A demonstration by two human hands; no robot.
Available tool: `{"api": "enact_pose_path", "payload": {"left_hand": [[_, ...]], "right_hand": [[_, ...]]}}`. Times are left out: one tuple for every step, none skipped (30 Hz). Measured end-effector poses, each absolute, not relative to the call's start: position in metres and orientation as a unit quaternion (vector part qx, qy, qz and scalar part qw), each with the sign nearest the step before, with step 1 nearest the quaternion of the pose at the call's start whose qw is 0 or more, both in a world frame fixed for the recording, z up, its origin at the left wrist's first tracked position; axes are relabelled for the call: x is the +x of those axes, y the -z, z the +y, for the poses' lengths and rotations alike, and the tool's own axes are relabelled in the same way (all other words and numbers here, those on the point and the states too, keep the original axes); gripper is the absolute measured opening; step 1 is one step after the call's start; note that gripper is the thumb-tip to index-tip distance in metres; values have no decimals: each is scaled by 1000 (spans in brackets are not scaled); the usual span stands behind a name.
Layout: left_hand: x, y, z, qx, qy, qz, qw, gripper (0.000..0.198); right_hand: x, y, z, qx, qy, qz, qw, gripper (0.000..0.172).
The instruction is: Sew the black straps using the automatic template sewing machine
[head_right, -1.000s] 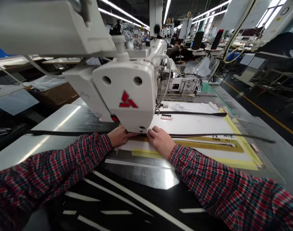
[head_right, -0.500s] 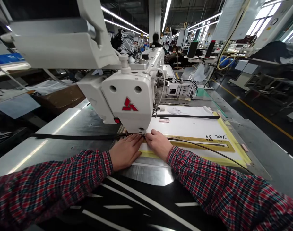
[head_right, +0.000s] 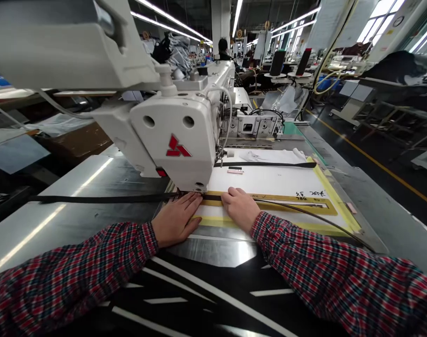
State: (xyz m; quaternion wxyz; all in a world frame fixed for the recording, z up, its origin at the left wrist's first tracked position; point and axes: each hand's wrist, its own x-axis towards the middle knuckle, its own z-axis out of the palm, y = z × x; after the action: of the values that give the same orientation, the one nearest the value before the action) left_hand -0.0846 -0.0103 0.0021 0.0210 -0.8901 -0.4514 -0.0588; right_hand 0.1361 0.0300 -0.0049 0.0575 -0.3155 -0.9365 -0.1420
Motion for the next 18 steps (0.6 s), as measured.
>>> {"api": "enact_pose_path", "payload": {"left_hand": [[-85, -2, -11, -889, 61, -454, 19, 50], [-85, -3, -11, -888, 64, -456, 17, 50], [-86, -3, -11, -887, 67, -457, 14, 50], [-86, -4, -11, -886, 70, -458, 11, 51], [-86, -4, -11, -885, 72, -460, 8, 52], [-86, -4, -11, -884, 73, -462, 6, 53], [-86, -4, -11, -883, 73, -464, 4, 54], [-86, -4, -11, -883, 71, -464, 2, 54], [-86, -4, -11, -884, 67, -463, 0, 54], [-86, -3, -10, -885, 63, -461, -2, 54], [-86, -3, -10, -887, 61, -458, -3, 53], [-87, -3, -9, -888, 60, -456, -5, 53], [-87, -3, -8, -888, 59, -456, -5, 52], [-87, -3, -8, -887, 59, -457, -4, 52], [-87, -3, -8, -887, 59, -459, -4, 52], [-88, -4, -7, -887, 57, -459, -5, 52], [-88, -5, -7, -887, 55, -459, -6, 52], [-89, -5, -7, -888, 53, -458, -7, 52]], "right_hand": [[136, 5, 31, -312, 143, -937, 60, 15], [136, 4, 31, -308, 148, -938, 61, 16], [137, 4, 32, -304, 156, -938, 60, 16], [139, 4, 31, -299, 166, -938, 56, 16], [142, 4, 30, -295, 176, -938, 52, 17], [146, 4, 29, -292, 184, -937, 48, 17], [150, 4, 28, -294, 189, -936, 46, 17], [155, 4, 28, -298, 191, -934, 45, 18], [158, 5, 27, -303, 192, -933, 43, 19], [161, 6, 27, -307, 192, -931, 39, 19], [163, 6, 26, -310, 193, -930, 33, 18], [165, 6, 26, -311, 194, -930, 25, 17], [165, 6, 26, -312, 196, -930, 18, 16], [166, 6, 26, -311, 199, -929, 13, 15], [166, 5, 25, -312, 202, -928, 10, 14], [167, 5, 25, -313, 206, -927, 9, 14], [170, 4, 25, -312, 210, -926, 9, 14], [172, 4, 25, -311, 215, -926, 10, 14]]}}
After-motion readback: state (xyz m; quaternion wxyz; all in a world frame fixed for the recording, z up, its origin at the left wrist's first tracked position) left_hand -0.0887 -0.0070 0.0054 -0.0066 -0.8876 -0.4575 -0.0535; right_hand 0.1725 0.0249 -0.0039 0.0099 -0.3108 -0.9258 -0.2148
